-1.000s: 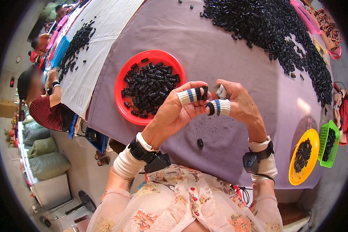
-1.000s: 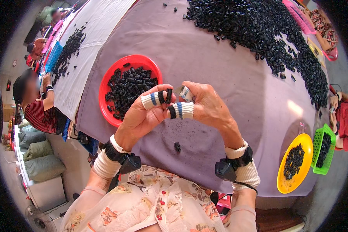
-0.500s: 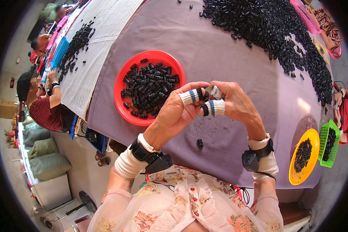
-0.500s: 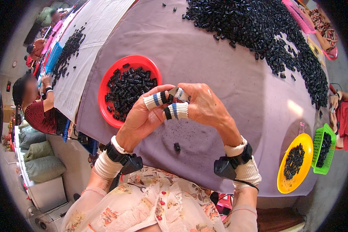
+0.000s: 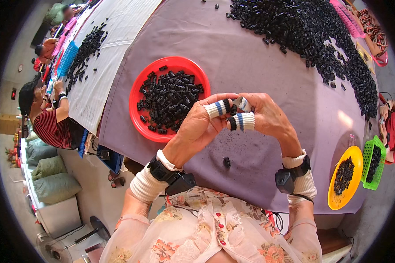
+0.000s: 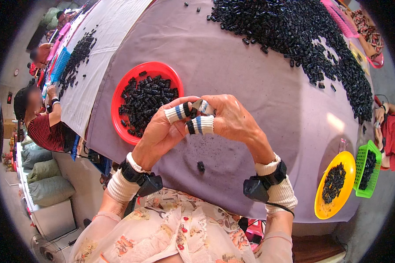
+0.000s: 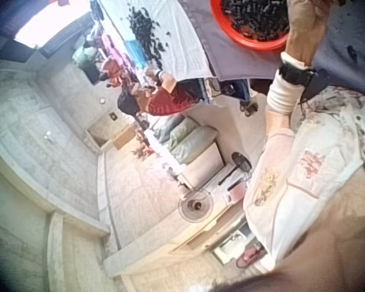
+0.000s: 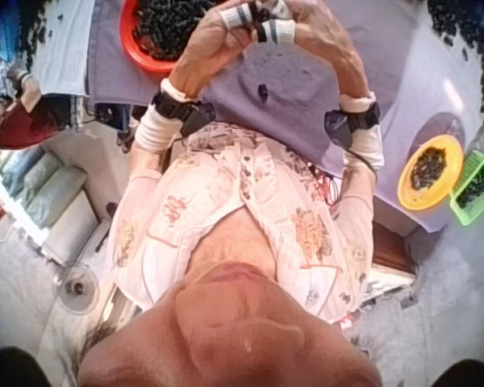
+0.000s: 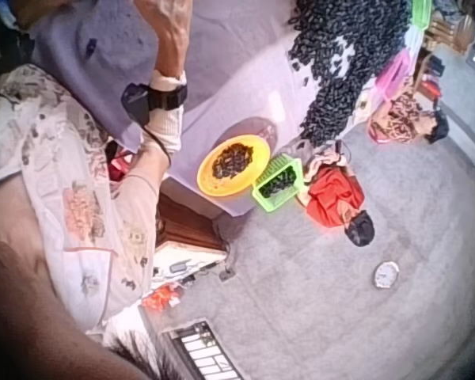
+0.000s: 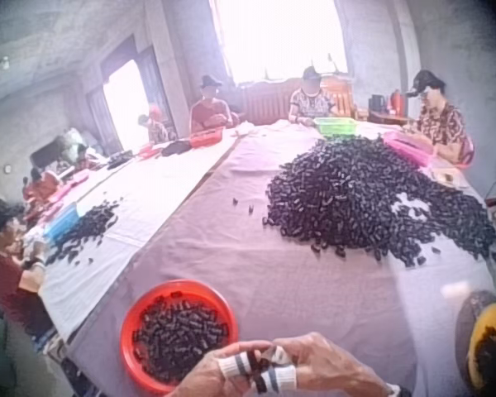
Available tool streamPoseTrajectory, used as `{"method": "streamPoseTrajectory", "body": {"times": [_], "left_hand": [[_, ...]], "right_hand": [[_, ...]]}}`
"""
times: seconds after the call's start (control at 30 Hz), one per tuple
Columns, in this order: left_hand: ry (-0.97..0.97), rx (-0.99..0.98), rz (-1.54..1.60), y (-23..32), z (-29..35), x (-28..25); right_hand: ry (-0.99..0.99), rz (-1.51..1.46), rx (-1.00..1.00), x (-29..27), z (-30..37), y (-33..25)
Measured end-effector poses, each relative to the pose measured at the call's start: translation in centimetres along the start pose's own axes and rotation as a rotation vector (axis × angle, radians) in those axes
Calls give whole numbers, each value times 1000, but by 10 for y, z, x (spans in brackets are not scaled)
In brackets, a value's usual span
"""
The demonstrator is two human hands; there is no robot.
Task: Assembling small black plastic components by hand in a factory setting.
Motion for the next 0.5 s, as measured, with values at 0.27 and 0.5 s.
{"method": "streamPoseTrajectory", "body": {"times": [0.27, 0.5], "left_hand": [[-29, 3, 5, -1, -2, -4], [-52, 5, 18, -3, -3, -3]], "right_hand": [[-24, -35, 50, 0, 1, 3], [-30, -66, 31, 2, 3, 7]]}}
Point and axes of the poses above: each hand's wrist, its own z-axis away from the middle knuckle, its own x-axis out of the palm, y = z × x, the point moved 2 cm from there along -z, towards the middle knuckle, and after that the axes turned 12 degrees about -x, right-handed, at the moved point
